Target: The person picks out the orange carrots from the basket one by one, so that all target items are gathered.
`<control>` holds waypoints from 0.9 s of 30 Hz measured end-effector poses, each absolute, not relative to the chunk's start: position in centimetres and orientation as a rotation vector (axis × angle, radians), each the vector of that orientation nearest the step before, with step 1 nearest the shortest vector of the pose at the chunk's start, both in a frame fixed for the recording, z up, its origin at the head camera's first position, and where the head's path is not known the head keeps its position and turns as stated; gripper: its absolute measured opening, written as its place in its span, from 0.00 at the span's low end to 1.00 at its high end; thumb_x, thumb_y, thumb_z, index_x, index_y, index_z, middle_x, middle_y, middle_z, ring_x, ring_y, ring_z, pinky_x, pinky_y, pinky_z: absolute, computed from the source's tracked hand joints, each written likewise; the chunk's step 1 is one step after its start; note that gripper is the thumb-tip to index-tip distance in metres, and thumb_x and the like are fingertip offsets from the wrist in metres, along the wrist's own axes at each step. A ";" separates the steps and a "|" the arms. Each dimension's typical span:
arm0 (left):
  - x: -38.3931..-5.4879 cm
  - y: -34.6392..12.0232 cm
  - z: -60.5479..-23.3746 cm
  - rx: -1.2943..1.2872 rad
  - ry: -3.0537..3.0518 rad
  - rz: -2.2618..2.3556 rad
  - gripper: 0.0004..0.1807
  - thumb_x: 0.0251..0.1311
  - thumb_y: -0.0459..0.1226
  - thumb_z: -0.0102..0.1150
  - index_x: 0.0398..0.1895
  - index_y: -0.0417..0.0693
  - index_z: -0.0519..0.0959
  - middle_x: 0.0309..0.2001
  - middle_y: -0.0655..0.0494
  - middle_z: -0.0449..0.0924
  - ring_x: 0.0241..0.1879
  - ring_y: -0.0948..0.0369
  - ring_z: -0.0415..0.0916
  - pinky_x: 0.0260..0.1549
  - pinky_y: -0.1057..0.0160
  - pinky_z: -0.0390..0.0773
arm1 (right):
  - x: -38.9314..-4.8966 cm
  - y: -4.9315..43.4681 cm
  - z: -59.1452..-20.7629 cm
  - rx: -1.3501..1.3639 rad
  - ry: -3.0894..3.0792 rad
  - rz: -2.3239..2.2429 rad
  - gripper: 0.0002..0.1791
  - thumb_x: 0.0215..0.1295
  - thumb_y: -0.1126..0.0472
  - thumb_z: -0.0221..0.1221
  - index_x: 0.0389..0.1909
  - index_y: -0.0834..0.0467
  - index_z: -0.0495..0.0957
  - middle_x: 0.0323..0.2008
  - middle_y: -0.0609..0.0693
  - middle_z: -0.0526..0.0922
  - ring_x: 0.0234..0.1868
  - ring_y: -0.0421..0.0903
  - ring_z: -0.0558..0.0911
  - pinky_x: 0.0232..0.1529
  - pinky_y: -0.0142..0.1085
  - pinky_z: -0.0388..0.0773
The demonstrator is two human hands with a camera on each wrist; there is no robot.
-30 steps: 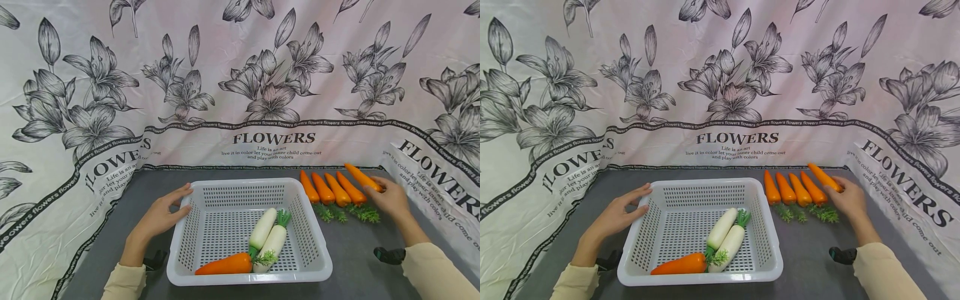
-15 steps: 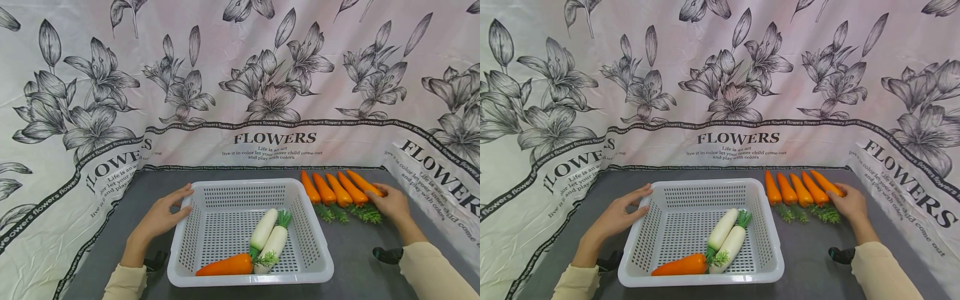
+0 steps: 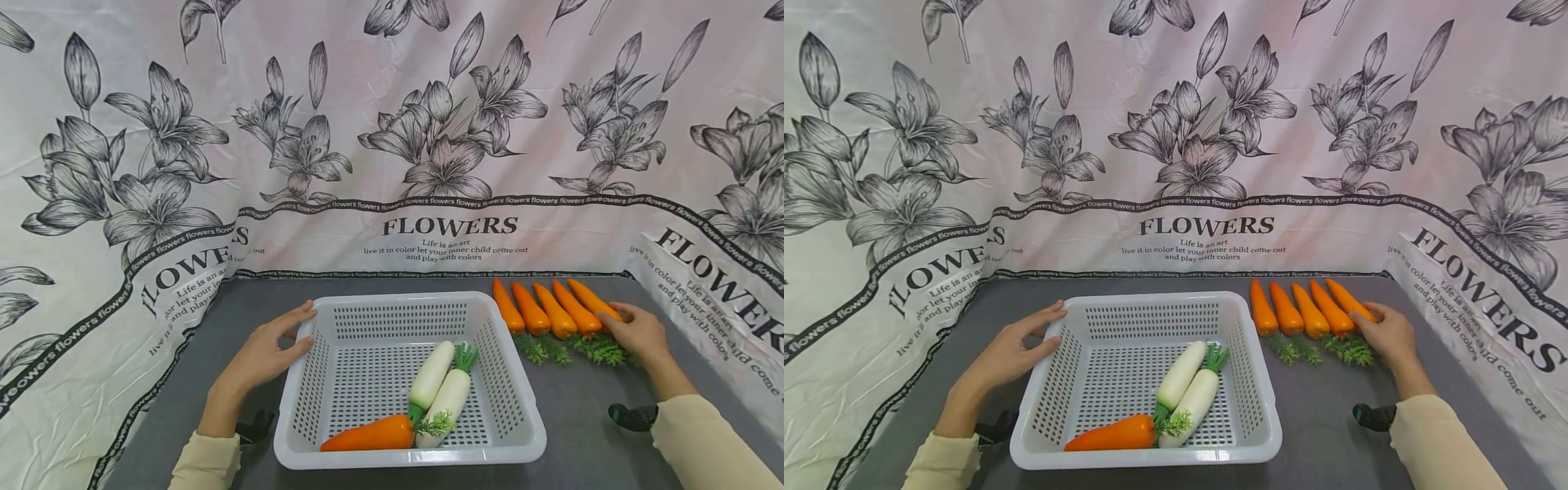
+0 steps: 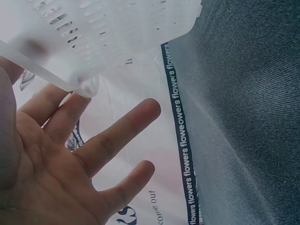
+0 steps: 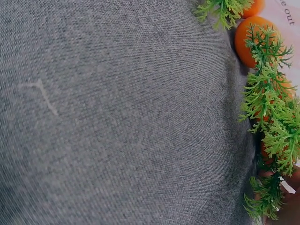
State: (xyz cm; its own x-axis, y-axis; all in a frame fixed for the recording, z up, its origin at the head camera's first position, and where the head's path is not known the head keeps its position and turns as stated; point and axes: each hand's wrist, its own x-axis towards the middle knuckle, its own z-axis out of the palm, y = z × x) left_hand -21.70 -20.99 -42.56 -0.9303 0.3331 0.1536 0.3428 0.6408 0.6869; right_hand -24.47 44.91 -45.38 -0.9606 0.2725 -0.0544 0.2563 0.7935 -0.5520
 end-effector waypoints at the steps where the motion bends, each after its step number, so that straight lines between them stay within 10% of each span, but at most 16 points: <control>1: -21.7 -21.0 -42.6 -0.584 -2.834 -1.194 0.32 0.70 0.49 0.61 0.75 0.54 0.69 0.80 0.58 0.58 0.53 0.51 0.79 0.33 0.67 0.83 | -24.5 44.9 -45.3 -0.445 -2.951 0.906 0.43 0.77 0.36 0.44 0.73 0.70 0.61 0.66 0.81 0.65 0.59 0.76 0.70 0.51 0.64 0.72; 27: -21.6 -20.9 -42.4 -0.581 -2.824 -1.224 0.32 0.70 0.49 0.61 0.75 0.54 0.70 0.80 0.59 0.58 0.51 0.53 0.78 0.33 0.67 0.83 | -24.6 45.1 -44.1 -0.391 -2.865 0.947 0.42 0.78 0.37 0.43 0.74 0.69 0.61 0.67 0.78 0.67 0.60 0.75 0.71 0.51 0.62 0.73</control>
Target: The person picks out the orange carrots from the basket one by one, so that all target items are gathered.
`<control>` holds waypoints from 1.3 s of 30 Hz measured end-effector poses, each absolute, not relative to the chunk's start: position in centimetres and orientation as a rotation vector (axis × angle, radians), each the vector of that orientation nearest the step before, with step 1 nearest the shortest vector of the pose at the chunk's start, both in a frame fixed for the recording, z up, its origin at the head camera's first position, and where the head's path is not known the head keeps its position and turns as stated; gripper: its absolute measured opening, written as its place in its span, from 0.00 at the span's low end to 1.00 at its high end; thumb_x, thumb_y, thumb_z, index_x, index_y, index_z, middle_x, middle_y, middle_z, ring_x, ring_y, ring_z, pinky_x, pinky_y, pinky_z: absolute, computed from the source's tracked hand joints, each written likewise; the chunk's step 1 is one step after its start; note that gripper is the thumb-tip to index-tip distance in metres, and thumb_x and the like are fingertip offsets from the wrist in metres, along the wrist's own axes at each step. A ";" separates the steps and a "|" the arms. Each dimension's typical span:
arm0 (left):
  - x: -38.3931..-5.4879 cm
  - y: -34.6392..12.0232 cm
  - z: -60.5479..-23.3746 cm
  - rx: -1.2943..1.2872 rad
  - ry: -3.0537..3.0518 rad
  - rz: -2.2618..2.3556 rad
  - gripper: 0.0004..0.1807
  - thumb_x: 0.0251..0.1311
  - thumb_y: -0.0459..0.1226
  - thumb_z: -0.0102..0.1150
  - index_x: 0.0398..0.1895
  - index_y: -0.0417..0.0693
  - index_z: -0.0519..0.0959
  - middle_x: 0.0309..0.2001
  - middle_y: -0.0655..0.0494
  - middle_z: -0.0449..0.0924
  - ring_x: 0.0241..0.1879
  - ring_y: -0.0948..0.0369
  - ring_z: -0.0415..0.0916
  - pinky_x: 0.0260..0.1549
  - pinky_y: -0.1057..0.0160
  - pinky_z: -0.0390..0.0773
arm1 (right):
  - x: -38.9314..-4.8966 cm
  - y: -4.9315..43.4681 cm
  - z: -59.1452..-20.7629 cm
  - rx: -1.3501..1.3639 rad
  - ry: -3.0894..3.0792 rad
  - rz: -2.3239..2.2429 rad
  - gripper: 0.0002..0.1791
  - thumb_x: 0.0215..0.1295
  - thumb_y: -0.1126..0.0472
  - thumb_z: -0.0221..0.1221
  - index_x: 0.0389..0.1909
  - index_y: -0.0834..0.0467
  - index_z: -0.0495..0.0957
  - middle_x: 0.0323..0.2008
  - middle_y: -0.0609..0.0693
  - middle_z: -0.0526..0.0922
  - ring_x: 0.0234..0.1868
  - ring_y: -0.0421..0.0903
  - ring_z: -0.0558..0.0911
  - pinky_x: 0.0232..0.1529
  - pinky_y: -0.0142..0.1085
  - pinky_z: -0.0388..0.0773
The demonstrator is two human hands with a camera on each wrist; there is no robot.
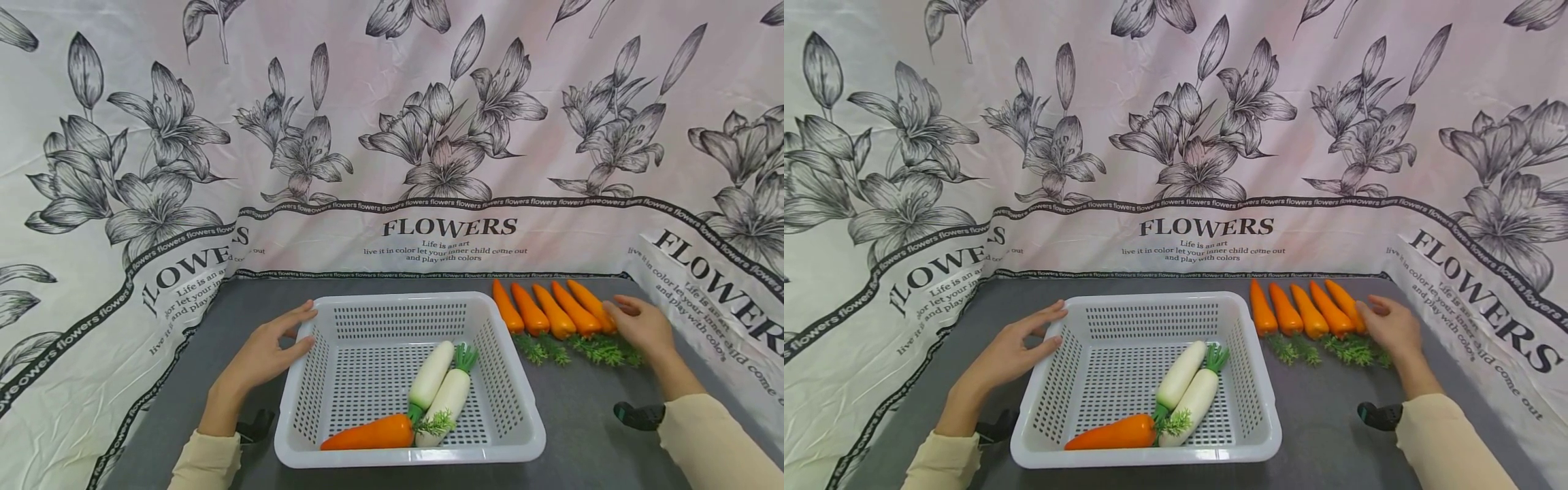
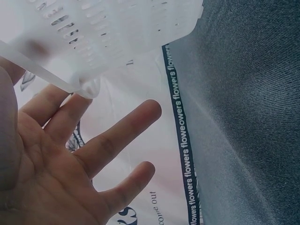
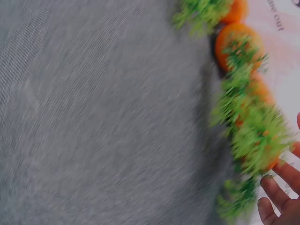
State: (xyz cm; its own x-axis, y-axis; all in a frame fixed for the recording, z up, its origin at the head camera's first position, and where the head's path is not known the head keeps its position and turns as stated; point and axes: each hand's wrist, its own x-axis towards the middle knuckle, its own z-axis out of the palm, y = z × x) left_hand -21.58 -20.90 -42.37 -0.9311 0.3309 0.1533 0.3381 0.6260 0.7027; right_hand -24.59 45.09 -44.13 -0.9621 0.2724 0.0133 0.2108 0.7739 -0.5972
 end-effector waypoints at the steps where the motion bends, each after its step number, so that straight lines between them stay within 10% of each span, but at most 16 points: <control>1: -21.6 -20.9 -42.4 -0.578 -2.826 -1.224 0.32 0.70 0.49 0.61 0.75 0.54 0.70 0.80 0.59 0.58 0.51 0.53 0.78 0.33 0.67 0.83 | -24.7 44.9 -43.9 -0.390 -2.859 0.950 0.43 0.77 0.36 0.43 0.74 0.68 0.61 0.67 0.78 0.67 0.61 0.74 0.71 0.51 0.62 0.73; 23: -21.8 -21.1 -42.7 -0.605 -2.827 -1.168 0.31 0.70 0.49 0.60 0.75 0.55 0.69 0.80 0.58 0.58 0.49 0.58 0.79 0.34 0.67 0.82 | -25.6 33.9 -36.3 0.182 -2.749 1.091 0.34 0.77 0.42 0.52 0.75 0.57 0.67 0.66 0.70 0.74 0.63 0.69 0.74 0.55 0.66 0.72; 39: -21.6 -21.0 -42.5 -0.595 -2.827 -1.194 0.32 0.70 0.49 0.61 0.75 0.55 0.69 0.80 0.59 0.57 0.50 0.55 0.79 0.33 0.68 0.83 | -24.4 25.9 -34.2 0.657 -2.751 1.078 0.25 0.74 0.51 0.60 0.68 0.54 0.76 0.67 0.55 0.77 0.56 0.52 0.80 0.52 0.47 0.78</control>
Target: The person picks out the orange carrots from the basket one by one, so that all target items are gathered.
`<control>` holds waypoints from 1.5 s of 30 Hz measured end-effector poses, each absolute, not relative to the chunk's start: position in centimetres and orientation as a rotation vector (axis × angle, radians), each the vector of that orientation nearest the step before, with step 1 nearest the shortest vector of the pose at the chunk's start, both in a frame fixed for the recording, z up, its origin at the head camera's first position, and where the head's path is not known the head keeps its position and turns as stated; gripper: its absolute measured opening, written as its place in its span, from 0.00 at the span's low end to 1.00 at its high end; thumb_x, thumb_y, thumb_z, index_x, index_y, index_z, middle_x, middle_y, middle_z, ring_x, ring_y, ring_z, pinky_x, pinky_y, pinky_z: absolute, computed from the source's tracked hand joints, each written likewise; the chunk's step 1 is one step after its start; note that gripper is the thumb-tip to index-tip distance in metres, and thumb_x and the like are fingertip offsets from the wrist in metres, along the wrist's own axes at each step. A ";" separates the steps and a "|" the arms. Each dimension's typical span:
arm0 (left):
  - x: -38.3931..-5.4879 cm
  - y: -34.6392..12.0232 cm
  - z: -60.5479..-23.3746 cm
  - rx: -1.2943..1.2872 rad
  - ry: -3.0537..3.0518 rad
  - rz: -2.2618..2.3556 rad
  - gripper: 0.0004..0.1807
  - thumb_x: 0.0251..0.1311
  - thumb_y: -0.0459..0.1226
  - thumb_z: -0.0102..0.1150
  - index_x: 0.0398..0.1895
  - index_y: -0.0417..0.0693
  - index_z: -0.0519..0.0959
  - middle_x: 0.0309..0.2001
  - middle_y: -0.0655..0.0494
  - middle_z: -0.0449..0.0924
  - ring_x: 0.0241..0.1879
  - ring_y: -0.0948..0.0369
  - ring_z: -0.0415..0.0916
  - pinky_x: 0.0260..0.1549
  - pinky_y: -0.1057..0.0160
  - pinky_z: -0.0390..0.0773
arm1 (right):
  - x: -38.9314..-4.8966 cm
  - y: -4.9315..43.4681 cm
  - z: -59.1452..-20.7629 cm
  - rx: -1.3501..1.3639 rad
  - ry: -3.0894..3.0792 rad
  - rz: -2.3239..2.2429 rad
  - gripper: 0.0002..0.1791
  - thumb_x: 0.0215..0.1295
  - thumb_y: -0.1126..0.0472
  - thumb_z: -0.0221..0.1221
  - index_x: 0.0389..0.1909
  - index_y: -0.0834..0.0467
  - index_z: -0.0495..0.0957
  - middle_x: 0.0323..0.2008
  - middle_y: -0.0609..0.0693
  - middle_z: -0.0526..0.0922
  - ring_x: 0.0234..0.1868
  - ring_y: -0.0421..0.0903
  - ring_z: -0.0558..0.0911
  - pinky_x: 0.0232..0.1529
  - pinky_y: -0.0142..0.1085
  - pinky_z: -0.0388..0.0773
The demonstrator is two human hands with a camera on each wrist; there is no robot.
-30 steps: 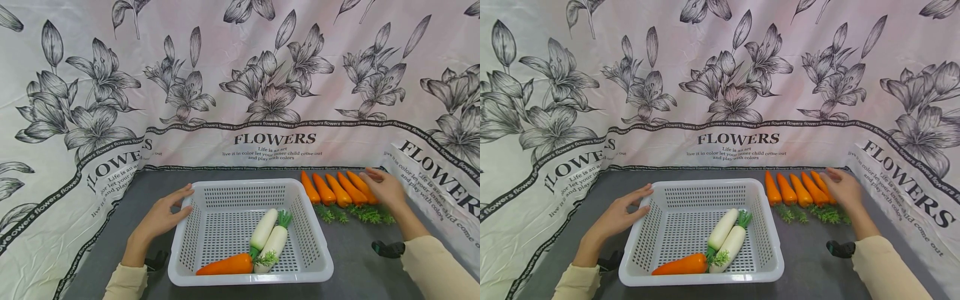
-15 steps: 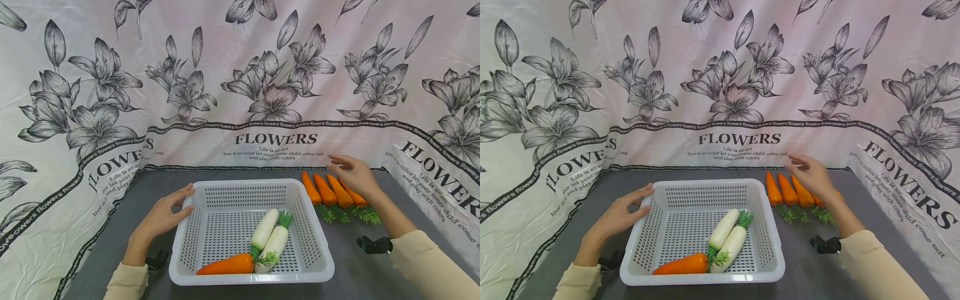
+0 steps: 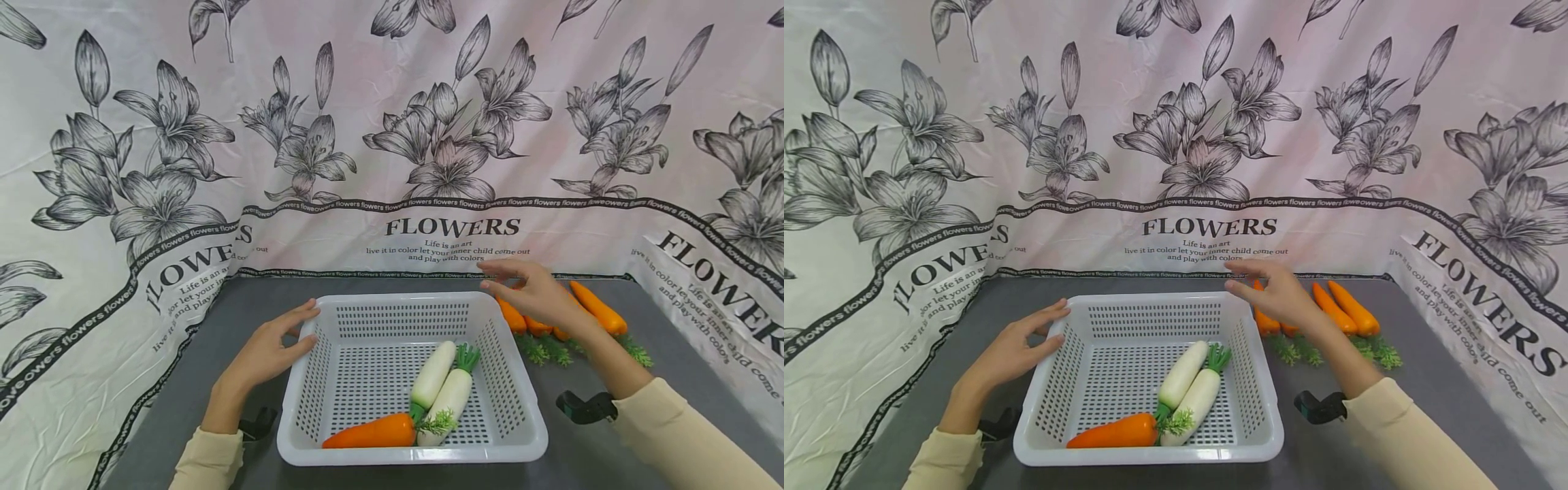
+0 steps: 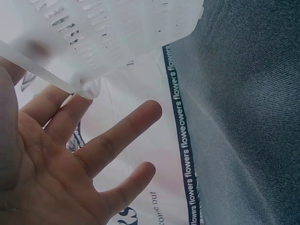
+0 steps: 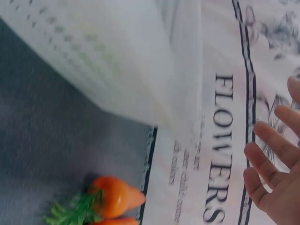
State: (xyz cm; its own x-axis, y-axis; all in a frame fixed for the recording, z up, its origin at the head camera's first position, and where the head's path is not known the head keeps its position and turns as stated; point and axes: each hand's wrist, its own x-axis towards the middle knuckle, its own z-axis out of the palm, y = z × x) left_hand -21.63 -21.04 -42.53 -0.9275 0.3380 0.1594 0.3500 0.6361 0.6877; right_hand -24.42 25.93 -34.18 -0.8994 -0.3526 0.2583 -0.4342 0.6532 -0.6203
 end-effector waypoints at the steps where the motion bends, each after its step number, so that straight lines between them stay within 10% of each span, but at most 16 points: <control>1: -21.6 -21.0 -42.5 -0.593 -2.827 -1.193 0.32 0.70 0.49 0.61 0.75 0.55 0.69 0.80 0.59 0.57 0.50 0.56 0.78 0.33 0.68 0.83 | -24.4 25.5 -34.2 0.690 -2.748 1.074 0.24 0.74 0.52 0.60 0.68 0.54 0.77 0.67 0.55 0.78 0.55 0.52 0.80 0.51 0.46 0.78; 25: -21.7 -21.1 -42.5 -0.594 -2.830 -1.202 0.32 0.70 0.49 0.61 0.75 0.55 0.68 0.81 0.59 0.57 0.51 0.55 0.79 0.33 0.67 0.83 | -23.1 16.5 -34.6 1.476 -2.830 0.996 0.22 0.70 0.49 0.63 0.62 0.51 0.81 0.60 0.46 0.84 0.60 0.50 0.82 0.62 0.52 0.78; 45: -21.5 -21.1 -42.4 -0.600 -2.817 -1.216 0.32 0.70 0.49 0.61 0.75 0.54 0.69 0.80 0.57 0.58 0.49 0.57 0.80 0.33 0.66 0.83 | -22.6 12.0 -38.3 1.954 -3.106 1.189 0.27 0.70 0.52 0.62 0.67 0.56 0.76 0.59 0.57 0.84 0.50 0.35 0.84 0.54 0.32 0.80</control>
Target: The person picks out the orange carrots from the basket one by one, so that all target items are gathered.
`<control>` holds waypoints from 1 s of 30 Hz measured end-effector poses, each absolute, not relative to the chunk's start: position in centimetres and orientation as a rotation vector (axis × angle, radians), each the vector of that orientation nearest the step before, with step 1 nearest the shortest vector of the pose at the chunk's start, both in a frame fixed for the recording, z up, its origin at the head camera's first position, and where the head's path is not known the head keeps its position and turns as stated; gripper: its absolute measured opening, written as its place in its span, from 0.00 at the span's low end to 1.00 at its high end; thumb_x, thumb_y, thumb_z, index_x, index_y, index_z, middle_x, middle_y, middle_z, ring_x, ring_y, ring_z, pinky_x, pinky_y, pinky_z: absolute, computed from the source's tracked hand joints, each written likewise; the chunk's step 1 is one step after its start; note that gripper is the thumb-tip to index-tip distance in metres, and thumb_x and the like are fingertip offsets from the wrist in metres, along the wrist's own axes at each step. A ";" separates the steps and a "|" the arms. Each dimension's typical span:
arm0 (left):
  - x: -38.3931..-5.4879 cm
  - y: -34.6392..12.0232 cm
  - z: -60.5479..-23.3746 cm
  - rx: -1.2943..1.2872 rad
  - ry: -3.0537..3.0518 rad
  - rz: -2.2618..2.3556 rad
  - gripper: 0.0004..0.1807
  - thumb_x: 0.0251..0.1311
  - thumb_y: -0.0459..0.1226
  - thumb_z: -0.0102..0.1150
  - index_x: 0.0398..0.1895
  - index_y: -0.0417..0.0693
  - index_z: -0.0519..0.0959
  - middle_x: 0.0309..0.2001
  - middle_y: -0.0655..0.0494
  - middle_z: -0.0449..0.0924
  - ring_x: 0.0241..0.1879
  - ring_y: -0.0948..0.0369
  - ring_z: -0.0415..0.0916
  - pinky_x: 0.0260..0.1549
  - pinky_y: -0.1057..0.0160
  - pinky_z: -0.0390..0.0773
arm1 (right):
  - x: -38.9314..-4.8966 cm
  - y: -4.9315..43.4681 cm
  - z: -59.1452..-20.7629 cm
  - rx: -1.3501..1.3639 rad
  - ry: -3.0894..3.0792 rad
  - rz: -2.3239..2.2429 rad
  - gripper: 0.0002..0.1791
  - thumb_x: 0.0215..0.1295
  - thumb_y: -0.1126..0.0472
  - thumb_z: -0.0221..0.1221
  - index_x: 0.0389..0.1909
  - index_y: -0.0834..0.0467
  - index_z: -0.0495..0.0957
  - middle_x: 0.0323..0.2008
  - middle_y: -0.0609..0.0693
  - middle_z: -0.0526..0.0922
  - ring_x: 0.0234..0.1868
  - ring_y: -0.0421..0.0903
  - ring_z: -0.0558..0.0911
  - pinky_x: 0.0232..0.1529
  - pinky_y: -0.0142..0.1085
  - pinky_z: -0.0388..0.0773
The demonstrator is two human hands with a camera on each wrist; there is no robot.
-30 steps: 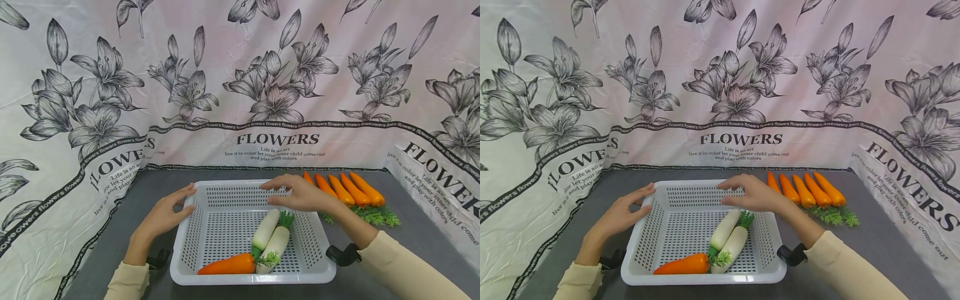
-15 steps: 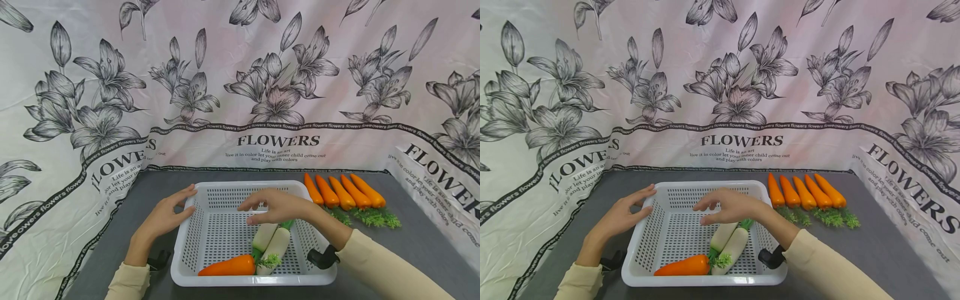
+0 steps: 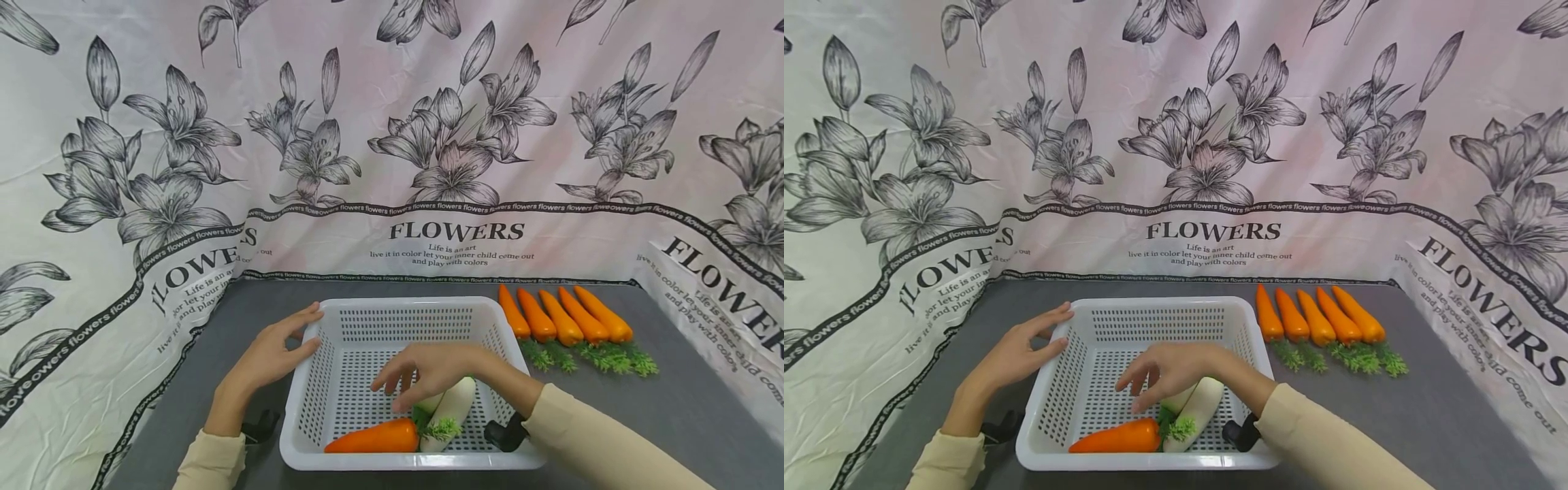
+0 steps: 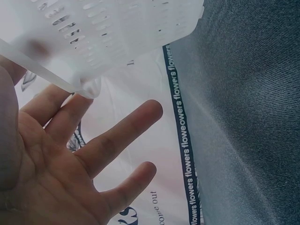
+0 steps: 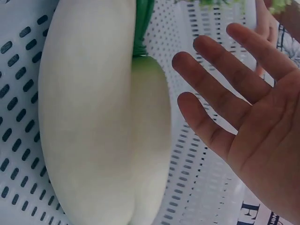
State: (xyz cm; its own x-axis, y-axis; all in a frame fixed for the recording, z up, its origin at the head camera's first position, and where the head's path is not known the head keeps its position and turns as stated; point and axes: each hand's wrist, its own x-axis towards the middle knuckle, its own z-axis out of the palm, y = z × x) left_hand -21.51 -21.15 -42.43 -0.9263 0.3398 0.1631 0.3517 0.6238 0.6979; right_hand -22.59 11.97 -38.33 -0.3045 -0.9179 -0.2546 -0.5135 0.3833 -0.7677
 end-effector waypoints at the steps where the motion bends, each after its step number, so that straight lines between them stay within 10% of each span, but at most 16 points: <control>1: -21.5 -21.1 -42.4 -0.595 -2.819 -1.218 0.32 0.69 0.49 0.61 0.75 0.54 0.69 0.80 0.58 0.58 0.49 0.57 0.80 0.33 0.67 0.83 | -22.6 11.9 -38.5 -1.218 1.946 -0.747 0.27 0.70 0.52 0.62 0.67 0.56 0.76 0.59 0.56 0.84 0.50 0.35 0.84 0.54 0.32 0.80; 30: -21.6 -20.9 -42.3 -0.580 -2.829 -1.237 0.32 0.69 0.49 0.62 0.75 0.55 0.69 0.80 0.60 0.57 0.50 0.55 0.79 0.32 0.68 0.83 | -22.8 11.0 -40.6 -1.071 1.705 -0.753 0.27 0.66 0.64 0.64 0.66 0.56 0.77 0.47 0.40 0.86 0.44 0.31 0.83 0.54 0.27 0.78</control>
